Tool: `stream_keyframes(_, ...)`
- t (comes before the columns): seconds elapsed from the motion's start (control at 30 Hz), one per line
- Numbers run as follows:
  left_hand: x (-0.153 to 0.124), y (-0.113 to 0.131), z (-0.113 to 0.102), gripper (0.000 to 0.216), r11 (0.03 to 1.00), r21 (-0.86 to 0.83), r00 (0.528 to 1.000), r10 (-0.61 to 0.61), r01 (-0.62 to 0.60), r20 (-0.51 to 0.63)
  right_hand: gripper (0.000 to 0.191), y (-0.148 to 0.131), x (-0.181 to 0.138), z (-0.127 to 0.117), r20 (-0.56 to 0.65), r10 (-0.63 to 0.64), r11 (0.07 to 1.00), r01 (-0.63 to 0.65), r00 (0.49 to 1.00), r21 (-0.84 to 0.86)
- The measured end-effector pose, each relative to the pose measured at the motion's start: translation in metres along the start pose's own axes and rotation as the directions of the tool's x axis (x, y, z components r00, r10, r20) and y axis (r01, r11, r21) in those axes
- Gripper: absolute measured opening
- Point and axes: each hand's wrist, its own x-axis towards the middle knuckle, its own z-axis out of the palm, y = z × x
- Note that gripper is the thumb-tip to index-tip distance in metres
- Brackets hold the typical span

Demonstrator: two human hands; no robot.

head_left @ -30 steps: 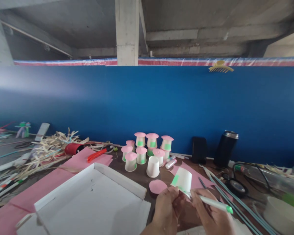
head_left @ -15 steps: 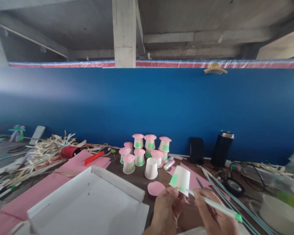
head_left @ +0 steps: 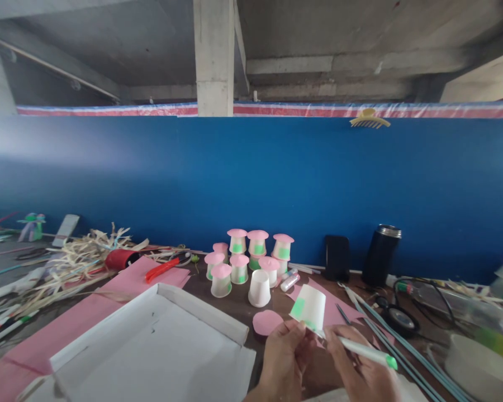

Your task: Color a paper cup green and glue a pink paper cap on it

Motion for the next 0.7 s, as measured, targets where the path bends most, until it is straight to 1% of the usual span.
stream_keyframes(0.1,-0.0001,-0.0001,-0.0002,0.008,1.000,0.003,1.000,-0.009,0.009,-0.012,0.025,0.0002,0.0001,-0.0007,-0.019,0.011,1.000,-0.011,1.000,-0.023)
stream_keyframes(0.17,-0.0007,0.0004,0.0005,0.008,1.000,0.010,1.000,-0.006,0.006,0.000,0.025,0.0002,0.0005,-0.0013,-0.038,0.027,0.999,-0.028,0.999,-0.029)
stream_keyframes(0.33,-0.0015,0.0021,0.0032,0.009,1.000,0.017,1.000,-0.018,0.019,-0.020,0.027,-0.0024,0.0007,-0.0017,0.021,0.083,0.996,-0.083,0.996,-0.014)
stream_keyframes(0.47,-0.0022,0.0028,0.0042,0.009,1.000,0.011,1.000,-0.004,0.004,-0.007,0.025,-0.0017,-0.0002,-0.0009,-0.016,0.052,0.998,-0.052,0.999,-0.024)
stream_keyframes(0.53,-0.0024,0.0028,0.0040,0.009,1.000,0.005,1.000,-0.001,0.001,-0.012,0.025,-0.0009,-0.0002,-0.0002,0.004,0.053,0.999,-0.053,0.999,0.000)
stream_keyframes(0.63,-0.0020,0.0024,0.0035,0.010,1.000,0.003,0.999,-0.015,0.015,-0.041,0.026,-0.0009,0.0004,0.0006,0.059,0.086,0.995,-0.089,0.994,0.040)
stream_keyframes(0.7,-0.0017,0.0022,0.0033,0.009,1.000,0.004,0.999,-0.012,0.012,-0.034,0.025,-0.0014,0.0010,0.0005,0.042,0.075,0.996,-0.077,0.996,0.039)
